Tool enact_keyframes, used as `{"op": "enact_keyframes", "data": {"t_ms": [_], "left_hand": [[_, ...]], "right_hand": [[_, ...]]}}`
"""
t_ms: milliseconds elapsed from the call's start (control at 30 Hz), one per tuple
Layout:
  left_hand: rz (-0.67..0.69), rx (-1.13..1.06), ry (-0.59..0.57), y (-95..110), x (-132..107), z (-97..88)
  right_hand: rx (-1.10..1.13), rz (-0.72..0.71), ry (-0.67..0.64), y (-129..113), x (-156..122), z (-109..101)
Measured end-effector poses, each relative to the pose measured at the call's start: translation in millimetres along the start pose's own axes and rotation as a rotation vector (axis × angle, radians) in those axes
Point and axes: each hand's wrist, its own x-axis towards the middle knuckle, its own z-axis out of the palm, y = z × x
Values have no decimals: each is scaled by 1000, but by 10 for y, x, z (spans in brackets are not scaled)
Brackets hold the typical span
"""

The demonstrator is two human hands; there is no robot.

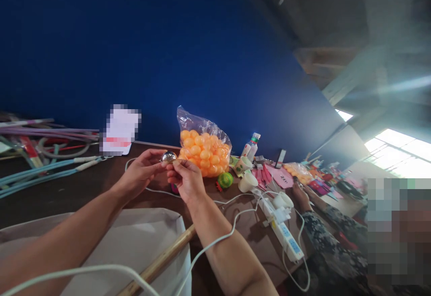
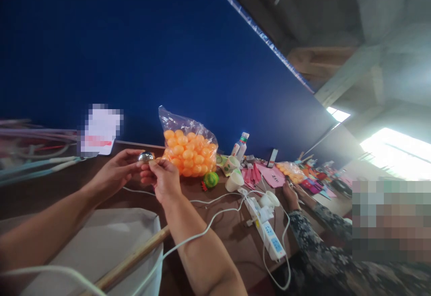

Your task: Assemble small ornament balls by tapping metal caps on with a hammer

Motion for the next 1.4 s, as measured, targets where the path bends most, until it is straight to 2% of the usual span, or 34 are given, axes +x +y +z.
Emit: {"op": "enact_keyframes", "data": {"t_ms": [367,633,933,1233,1400], "left_hand": [[-9,66,-27,-39,-8,-64],[-20,95,-9,-3,-31,-9],[-53,114,19,30,-61,65],[-69,-42,25,-3,-38,70],[-46,-113,79,17,-5,32]], "right_hand": [[1,-19,36,17,15,16],[-33,-29,69,18,24,23],[-74,-70,41,11,14,4],[-90,-158,8,69,39,-7],[-138,-192,19,77,17,5]]}}
